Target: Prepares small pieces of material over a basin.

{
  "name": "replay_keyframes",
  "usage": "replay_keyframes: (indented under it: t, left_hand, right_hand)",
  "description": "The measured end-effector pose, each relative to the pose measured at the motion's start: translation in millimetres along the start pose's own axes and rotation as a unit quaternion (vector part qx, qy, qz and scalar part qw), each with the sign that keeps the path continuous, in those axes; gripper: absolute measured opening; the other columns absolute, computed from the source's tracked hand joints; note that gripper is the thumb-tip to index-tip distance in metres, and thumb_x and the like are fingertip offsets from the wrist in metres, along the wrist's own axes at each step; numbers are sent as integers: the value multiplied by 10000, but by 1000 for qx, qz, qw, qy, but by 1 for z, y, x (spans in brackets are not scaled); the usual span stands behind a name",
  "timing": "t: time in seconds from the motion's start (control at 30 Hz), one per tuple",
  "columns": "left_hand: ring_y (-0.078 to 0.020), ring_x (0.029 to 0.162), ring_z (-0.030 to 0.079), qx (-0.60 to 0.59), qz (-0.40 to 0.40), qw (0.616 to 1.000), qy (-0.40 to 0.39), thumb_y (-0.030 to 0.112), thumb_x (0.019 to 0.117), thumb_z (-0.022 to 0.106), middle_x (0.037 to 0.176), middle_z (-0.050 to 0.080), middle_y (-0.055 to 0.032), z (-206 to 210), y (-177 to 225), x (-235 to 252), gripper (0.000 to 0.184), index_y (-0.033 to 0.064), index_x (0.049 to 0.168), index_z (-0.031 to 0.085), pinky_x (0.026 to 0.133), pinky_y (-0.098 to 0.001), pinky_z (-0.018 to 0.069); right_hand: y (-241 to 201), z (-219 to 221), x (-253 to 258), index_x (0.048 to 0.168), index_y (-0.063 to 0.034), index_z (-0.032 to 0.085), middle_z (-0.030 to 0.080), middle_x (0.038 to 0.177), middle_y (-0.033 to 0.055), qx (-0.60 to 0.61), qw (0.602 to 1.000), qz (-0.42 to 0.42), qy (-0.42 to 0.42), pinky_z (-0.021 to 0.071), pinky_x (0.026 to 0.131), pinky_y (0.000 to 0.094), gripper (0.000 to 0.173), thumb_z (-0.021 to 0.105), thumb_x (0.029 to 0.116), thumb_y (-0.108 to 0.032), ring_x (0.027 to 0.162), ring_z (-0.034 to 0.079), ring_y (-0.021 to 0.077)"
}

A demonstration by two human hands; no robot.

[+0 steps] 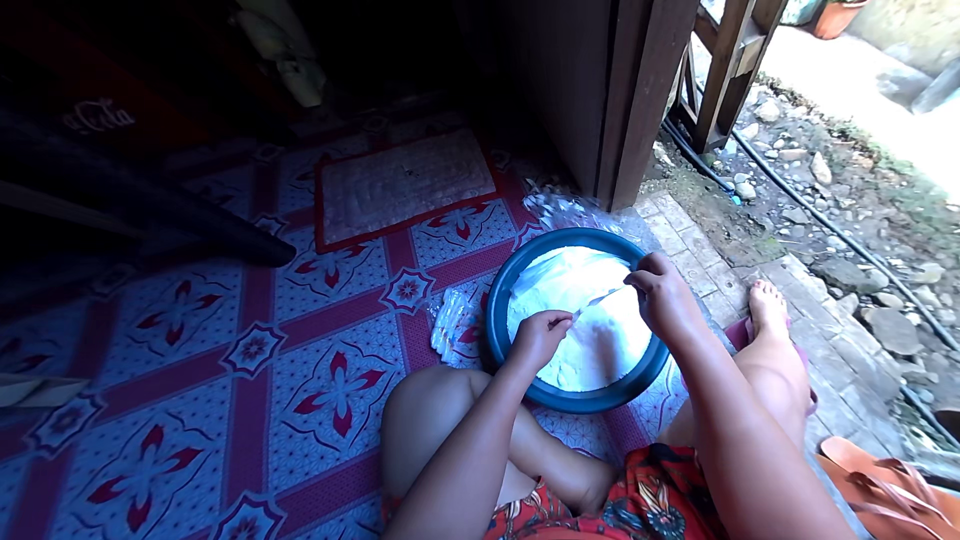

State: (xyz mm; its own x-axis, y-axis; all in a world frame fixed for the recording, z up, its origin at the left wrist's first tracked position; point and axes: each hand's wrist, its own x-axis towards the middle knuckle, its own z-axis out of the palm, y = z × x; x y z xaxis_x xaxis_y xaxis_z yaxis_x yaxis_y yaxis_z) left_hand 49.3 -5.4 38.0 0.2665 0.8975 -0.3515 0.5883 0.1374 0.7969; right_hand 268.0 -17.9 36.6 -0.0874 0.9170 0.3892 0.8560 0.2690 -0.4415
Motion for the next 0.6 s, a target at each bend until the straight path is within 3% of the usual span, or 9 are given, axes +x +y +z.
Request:
replay_keyframes:
  t: [0.17,0.27,0.33,0.47,0.6]
  left_hand:
    - [-99,893,678,-32,-6,999,5,129,1036,596,1078,719,-91,-2,-1,-1,229,17,1208,698,847,-251,547]
    - [-78,812,665,-161,6,987,18,70,1016,611,980,715,-57,-2,-2,-1,181,-20,1154,685,752,-218,548]
    - [-80,801,667,-210,11,977,22,44,1012,605,959,715,-52,-3,-4,-1,169,-36,1143,674,746,-219,553]
    - [-75,817,669,-202,18,979,24,47,1010,609,976,718,-56,-3,-6,-2,190,-45,1164,672,763,-215,554]
    - [-65,811,656,-160,15,987,31,61,1011,615,979,712,-58,-3,-7,-3,180,-21,1152,691,763,-210,541]
  right_hand:
    - [13,2,-2,924,-28,772,675,1039,170,-12,997,71,-27,575,855,477,171,624,911,57,972,678,327]
    - [15,10,-2,950,-9,756,654,1082,192,-40,989,110,-88,567,877,520,188,581,924,55,1022,663,364]
    - [13,17,-1,977,1,754,645,1117,207,-56,983,120,-128,558,895,534,212,560,920,65,1065,650,383]
    - [11,34,2,1008,-7,756,642,1174,206,-52,972,134,-187,549,929,524,233,549,921,55,1108,644,377]
    - [22,36,2,1033,-43,768,646,1230,194,-24,960,201,-195,549,947,521,227,571,932,9,1109,660,357]
